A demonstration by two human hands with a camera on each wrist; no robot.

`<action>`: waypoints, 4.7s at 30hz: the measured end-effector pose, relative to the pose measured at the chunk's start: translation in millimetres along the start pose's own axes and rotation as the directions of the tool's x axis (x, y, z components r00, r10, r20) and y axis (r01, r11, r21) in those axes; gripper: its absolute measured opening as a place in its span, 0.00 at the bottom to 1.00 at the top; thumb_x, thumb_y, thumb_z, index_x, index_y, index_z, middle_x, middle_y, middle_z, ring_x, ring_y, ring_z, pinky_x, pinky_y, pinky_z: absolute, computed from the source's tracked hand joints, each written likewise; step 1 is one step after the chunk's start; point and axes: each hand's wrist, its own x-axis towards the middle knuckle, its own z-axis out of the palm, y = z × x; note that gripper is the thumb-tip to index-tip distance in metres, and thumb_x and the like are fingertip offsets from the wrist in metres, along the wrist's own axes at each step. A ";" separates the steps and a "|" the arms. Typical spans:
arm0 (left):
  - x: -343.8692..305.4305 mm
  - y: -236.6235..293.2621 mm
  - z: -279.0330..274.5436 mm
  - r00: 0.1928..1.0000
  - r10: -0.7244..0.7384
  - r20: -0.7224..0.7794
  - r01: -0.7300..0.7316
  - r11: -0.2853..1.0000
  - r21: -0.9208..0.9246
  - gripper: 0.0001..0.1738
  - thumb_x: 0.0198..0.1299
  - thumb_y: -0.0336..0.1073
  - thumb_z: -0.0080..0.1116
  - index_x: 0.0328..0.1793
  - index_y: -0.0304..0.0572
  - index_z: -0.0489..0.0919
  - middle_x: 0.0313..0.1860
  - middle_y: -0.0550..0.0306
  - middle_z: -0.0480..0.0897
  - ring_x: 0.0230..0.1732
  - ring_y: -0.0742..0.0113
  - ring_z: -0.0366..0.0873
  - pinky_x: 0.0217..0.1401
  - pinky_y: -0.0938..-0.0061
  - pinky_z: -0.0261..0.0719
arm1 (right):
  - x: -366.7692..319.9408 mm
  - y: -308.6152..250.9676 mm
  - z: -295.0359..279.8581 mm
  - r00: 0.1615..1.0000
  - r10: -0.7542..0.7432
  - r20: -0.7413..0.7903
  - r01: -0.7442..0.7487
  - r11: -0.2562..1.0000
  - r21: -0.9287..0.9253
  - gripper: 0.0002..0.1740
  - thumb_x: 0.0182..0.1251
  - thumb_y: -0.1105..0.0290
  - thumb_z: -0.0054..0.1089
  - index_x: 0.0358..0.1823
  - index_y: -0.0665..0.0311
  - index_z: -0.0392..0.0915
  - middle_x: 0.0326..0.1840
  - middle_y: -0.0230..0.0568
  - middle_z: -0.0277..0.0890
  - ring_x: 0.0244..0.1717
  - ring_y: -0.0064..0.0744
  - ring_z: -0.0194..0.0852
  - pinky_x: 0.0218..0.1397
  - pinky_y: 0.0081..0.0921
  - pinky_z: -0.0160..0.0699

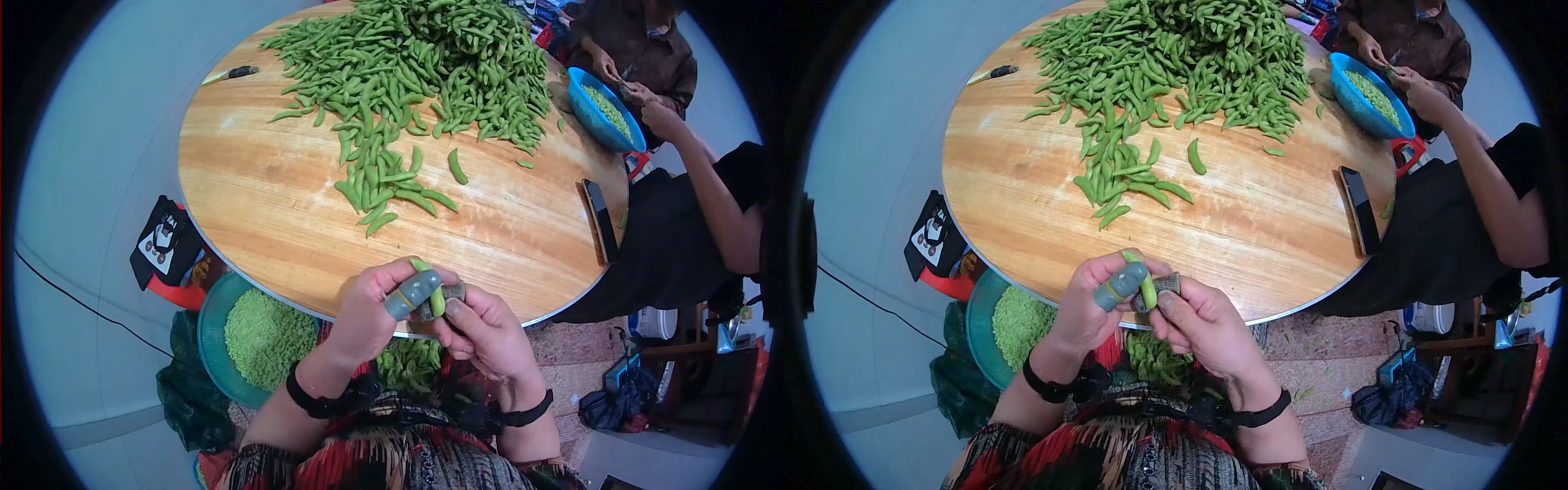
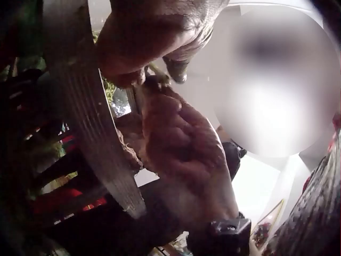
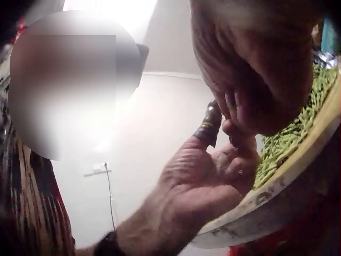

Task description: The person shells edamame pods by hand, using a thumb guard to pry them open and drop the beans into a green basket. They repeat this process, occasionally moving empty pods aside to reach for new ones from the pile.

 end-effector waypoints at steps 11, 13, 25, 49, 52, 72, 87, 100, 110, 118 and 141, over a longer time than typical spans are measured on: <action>3.2 -2.8 -6.1 0.980 0.111 -0.165 -0.057 0.952 0.301 0.19 0.57 0.25 0.59 0.56 0.37 0.74 0.35 0.65 0.79 0.35 0.82 0.75 0.37 0.87 0.72 | 19.2 -0.2 -9.1 0.990 -0.057 -0.125 0.054 0.998 -0.025 0.08 0.67 0.70 0.52 0.35 0.69 0.73 0.19 0.31 0.71 0.18 0.21 0.68 0.23 0.19 0.67; 3.0 -9.0 -10.2 0.964 0.245 -0.107 -0.155 0.839 0.522 0.22 0.57 0.26 0.59 0.59 0.38 0.72 0.34 0.67 0.77 0.34 0.84 0.72 0.36 0.89 0.70 | 18.4 0.1 -3.2 0.880 -0.447 -0.159 0.295 0.778 -0.555 0.07 0.65 0.71 0.54 0.35 0.69 0.73 0.20 0.36 0.71 0.18 0.29 0.70 0.23 0.23 0.68; -20.2 -1.9 -1.0 0.933 0.235 0.272 -0.185 0.962 -0.199 0.23 0.59 0.26 0.51 0.62 0.31 0.68 0.33 0.56 0.77 0.29 0.79 0.73 0.26 0.89 0.70 | -3.5 1.2 -1.8 0.798 -0.580 0.161 0.504 0.498 -0.705 0.06 0.62 0.73 0.56 0.35 0.69 0.77 0.22 0.46 0.74 0.19 0.39 0.74 0.25 0.27 0.70; -16.9 -21.2 13.4 0.878 0.330 -0.346 -0.223 0.923 0.314 0.09 0.57 0.27 0.59 0.44 0.34 0.77 0.34 0.61 0.79 0.30 0.80 0.74 0.27 0.90 0.65 | -4.3 3.7 -2.2 0.996 -0.049 0.076 0.052 0.998 -0.040 0.11 0.74 0.66 0.40 0.38 0.64 0.70 0.22 0.29 0.66 0.17 0.11 0.52 0.18 0.11 0.53; -20.1 -12.9 5.7 0.977 0.196 -0.080 -0.194 0.981 0.029 0.10 0.58 0.23 0.51 0.46 0.36 0.76 0.34 0.65 0.78 0.30 0.81 0.73 0.33 0.88 0.71 | -6.4 2.4 -3.1 0.993 0.005 0.122 -0.021 0.992 0.125 0.11 0.74 0.66 0.41 0.40 0.64 0.71 0.22 0.28 0.67 0.16 0.10 0.50 0.17 0.10 0.51; -12.3 -8.2 -16.4 0.928 0.221 -0.301 -0.160 0.964 0.214 0.14 0.59 0.22 0.45 0.50 0.35 0.76 0.34 0.64 0.76 0.30 0.82 0.68 0.27 0.90 0.64 | 41.7 -27.9 2.4 0.935 -0.350 0.060 0.182 0.327 -0.927 0.11 0.65 0.66 0.51 0.31 0.67 0.72 0.22 0.49 0.75 0.23 0.43 0.75 0.26 0.33 0.71; -35.8 -16.2 -23.0 0.928 0.372 0.011 -0.255 0.615 0.746 0.11 0.60 0.20 0.42 0.40 0.37 0.77 0.38 0.62 0.78 0.31 0.80 0.70 0.32 0.86 0.70 | 78.5 -32.7 12.7 0.915 -0.301 0.268 0.125 -0.419 -0.899 0.06 0.56 0.73 0.49 0.33 0.67 0.71 0.22 0.52 0.76 0.26 0.51 0.78 0.29 0.42 0.77; -44.1 14.5 18.7 0.948 -0.136 0.288 0.068 0.969 0.236 0.20 0.63 0.26 0.48 0.62 0.39 0.72 0.49 0.51 0.82 0.16 0.83 0.62 0.20 0.87 0.61 | 39.0 -7.0 -48.8 0.820 -0.572 0.004 0.144 0.199 -0.969 0.10 0.62 0.67 0.56 0.37 0.67 0.73 0.20 0.42 0.75 0.19 0.40 0.73 0.25 0.35 0.73; -43.4 37.9 25.2 0.972 0.021 0.233 -0.091 0.952 0.294 0.23 0.63 0.30 0.48 0.65 0.29 0.66 0.58 0.43 0.76 0.16 0.88 0.64 0.18 0.92 0.61 | -1.9 -18.4 -33.4 1.000 -0.010 0.019 0.005 0.969 0.246 0.07 0.68 0.72 0.51 0.44 0.67 0.71 0.18 0.24 0.63 0.12 0.08 0.51 0.11 0.08 0.44; -15.2 11.2 10.2 0.986 0.165 -0.008 -0.164 0.982 0.097 0.25 0.65 0.30 0.46 0.69 0.33 0.62 0.52 0.43 0.79 0.12 0.89 0.59 0.16 0.93 0.59 | 0.6 -9.4 -31.9 0.989 -0.098 -0.114 0.117 0.979 0.170 0.07 0.68 0.71 0.51 0.42 0.66 0.71 0.19 0.24 0.64 0.12 0.08 0.50 0.11 0.06 0.47; -6.2 -1.1 2.2 0.998 0.038 -0.040 -0.044 0.986 -0.161 0.05 0.56 0.25 0.58 0.39 0.34 0.76 0.31 0.60 0.78 0.22 0.84 0.69 0.23 0.90 0.63 | -0.9 -2.1 -2.4 0.999 0.018 0.032 -0.019 0.999 0.030 0.12 0.73 0.66 0.43 0.31 0.62 0.69 0.20 0.25 0.66 0.17 0.11 0.55 0.18 0.10 0.53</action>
